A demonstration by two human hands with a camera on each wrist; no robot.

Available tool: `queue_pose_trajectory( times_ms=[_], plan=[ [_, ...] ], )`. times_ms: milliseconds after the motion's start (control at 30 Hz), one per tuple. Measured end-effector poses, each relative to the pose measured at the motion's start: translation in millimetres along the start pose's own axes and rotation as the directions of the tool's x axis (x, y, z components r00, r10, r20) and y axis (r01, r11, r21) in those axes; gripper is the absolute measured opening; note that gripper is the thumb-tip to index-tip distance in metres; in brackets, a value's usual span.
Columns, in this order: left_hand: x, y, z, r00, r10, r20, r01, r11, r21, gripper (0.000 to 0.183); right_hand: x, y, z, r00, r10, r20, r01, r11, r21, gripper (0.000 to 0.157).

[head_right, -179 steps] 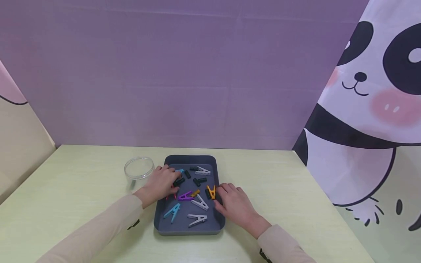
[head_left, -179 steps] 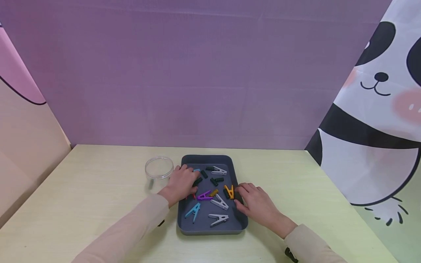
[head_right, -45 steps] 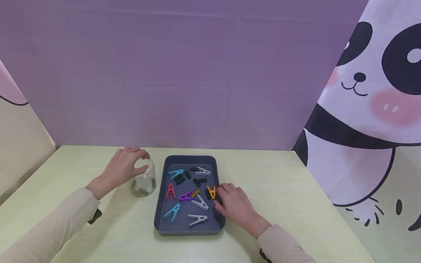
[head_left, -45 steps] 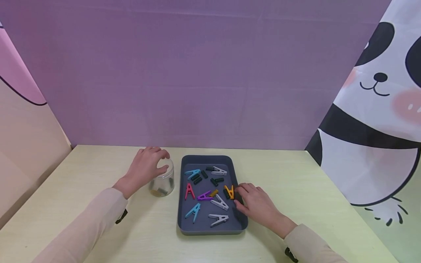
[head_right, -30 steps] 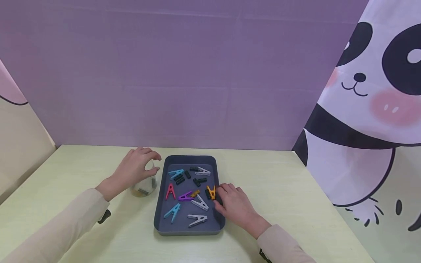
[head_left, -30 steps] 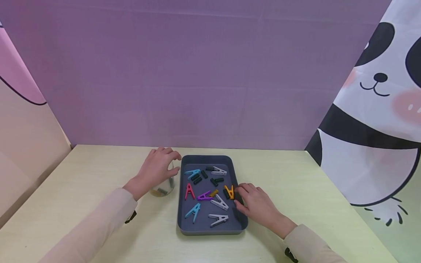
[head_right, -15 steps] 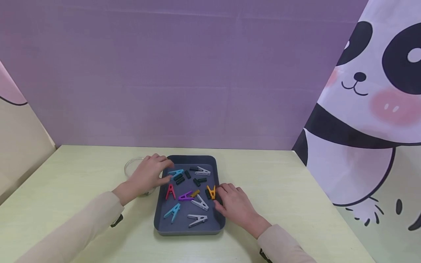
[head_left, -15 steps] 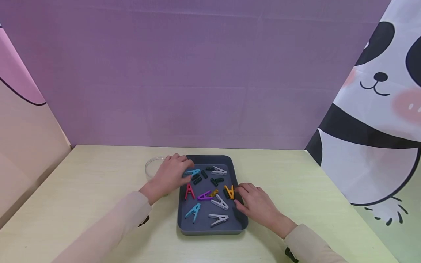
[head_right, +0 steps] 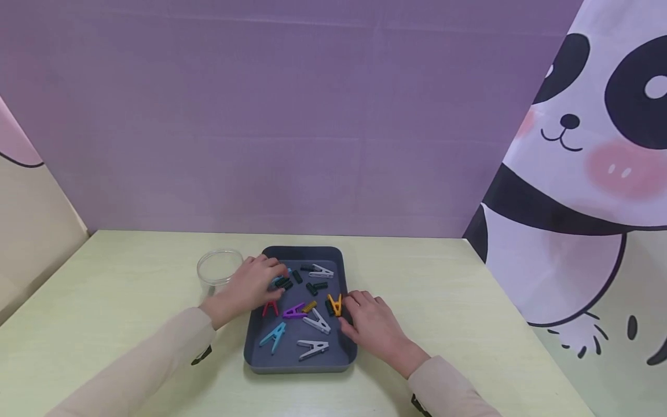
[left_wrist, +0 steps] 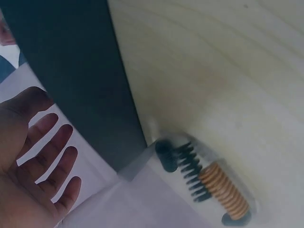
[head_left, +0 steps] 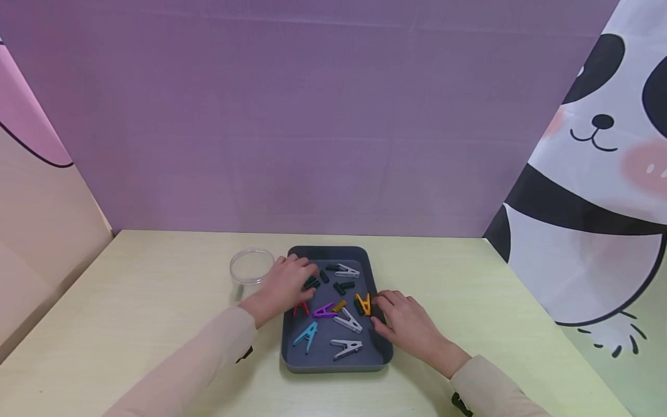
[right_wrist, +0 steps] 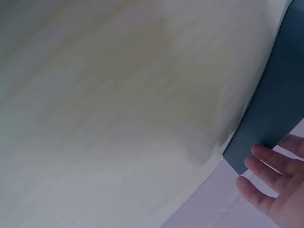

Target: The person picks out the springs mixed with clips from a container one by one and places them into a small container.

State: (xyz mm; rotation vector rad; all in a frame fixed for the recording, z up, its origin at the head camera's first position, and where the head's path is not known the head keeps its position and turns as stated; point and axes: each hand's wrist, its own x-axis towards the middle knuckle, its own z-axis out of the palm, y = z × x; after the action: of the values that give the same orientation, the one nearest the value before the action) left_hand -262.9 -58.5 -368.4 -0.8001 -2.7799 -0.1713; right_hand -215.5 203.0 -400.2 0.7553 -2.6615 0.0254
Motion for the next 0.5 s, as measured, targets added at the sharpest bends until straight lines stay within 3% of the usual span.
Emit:
queue_pose_trajectory(
  times_ms=[500],
  plan=[
    [7.2, 2.4, 20.9, 0.999, -0.030, 0.039, 0.030, 1.000, 0.003, 0.027, -0.8, 0.2, 0.4, 1.000, 0.019, 0.024, -0.019, 1.000, 0.002, 0.031]
  ],
)
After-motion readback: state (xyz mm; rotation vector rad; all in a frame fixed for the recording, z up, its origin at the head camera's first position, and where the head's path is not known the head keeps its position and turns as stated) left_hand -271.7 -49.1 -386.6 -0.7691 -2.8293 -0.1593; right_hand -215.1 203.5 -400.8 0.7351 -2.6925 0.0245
